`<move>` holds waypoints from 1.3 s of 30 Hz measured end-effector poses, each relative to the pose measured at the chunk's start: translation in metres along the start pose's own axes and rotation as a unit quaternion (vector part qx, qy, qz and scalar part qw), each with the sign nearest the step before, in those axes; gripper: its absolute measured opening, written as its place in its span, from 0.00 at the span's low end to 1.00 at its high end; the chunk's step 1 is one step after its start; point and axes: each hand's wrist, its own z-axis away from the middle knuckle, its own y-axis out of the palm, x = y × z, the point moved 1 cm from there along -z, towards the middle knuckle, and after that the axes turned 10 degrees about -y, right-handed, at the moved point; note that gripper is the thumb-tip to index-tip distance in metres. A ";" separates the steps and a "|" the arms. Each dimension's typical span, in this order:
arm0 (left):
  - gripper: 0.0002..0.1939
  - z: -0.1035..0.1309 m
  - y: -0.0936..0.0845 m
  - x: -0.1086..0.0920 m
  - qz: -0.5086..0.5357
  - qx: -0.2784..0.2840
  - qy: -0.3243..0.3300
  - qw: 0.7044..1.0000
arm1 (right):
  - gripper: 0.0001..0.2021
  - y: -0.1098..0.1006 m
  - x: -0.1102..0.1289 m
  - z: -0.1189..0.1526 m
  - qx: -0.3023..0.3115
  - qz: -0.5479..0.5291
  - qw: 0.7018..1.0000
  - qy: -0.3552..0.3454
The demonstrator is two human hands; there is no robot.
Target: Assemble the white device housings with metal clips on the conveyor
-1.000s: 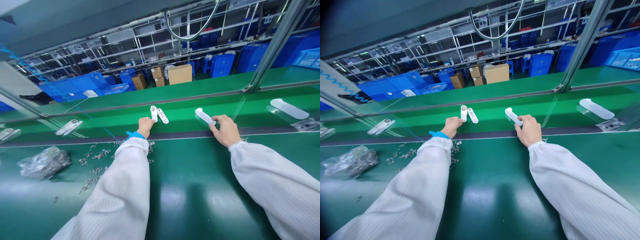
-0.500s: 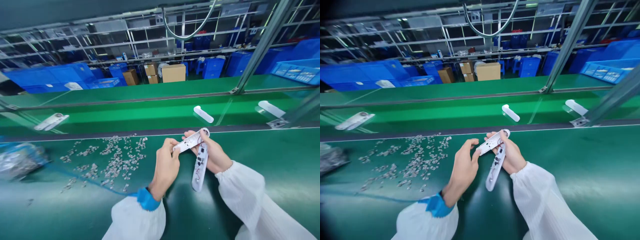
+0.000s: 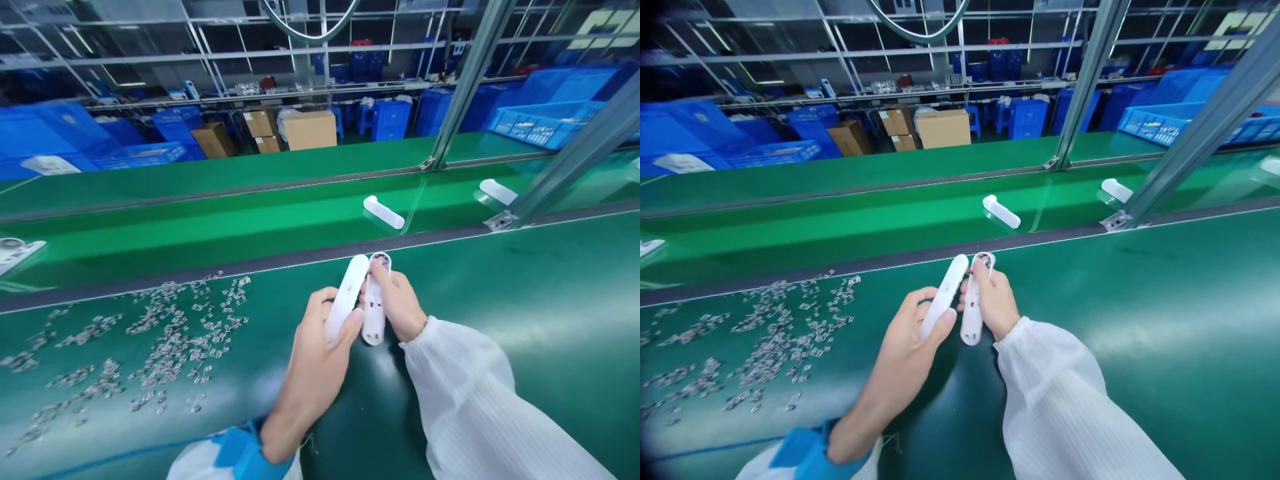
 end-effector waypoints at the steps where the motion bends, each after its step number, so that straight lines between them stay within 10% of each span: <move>1: 0.20 0.000 0.001 0.001 -0.029 -0.036 0.031 0.998 | 0.24 0.001 -0.002 0.002 0.017 0.039 0.999 0.001; 5: 0.17 -0.001 0.006 0.009 -0.147 -0.149 0.173 0.962 | 0.26 0.004 -0.003 0.006 0.040 0.054 0.997 0.036; 11: 0.16 -0.005 -0.001 0.010 -0.139 -0.176 0.189 0.956 | 0.18 0.011 0.005 0.012 0.131 -0.124 0.983 0.020; 20: 0.23 -0.008 -0.012 0.006 0.120 0.070 0.042 0.989 | 0.18 0.002 -0.001 0.006 0.205 -0.086 0.972 -0.069; 31: 0.25 -0.007 -0.002 0.013 0.148 0.025 0.042 0.988 | 0.17 0.006 0.001 0.010 0.184 -0.047 0.976 -0.111; 37: 0.27 -0.017 -0.008 0.009 0.310 0.172 -0.069 0.933 | 0.22 0.007 0.003 0.014 0.064 0.099 0.984 -0.133; 39: 0.29 -0.019 -0.012 0.009 0.258 0.136 -0.066 0.954 | 0.20 0.008 0.003 0.012 0.083 0.043 0.988 -0.123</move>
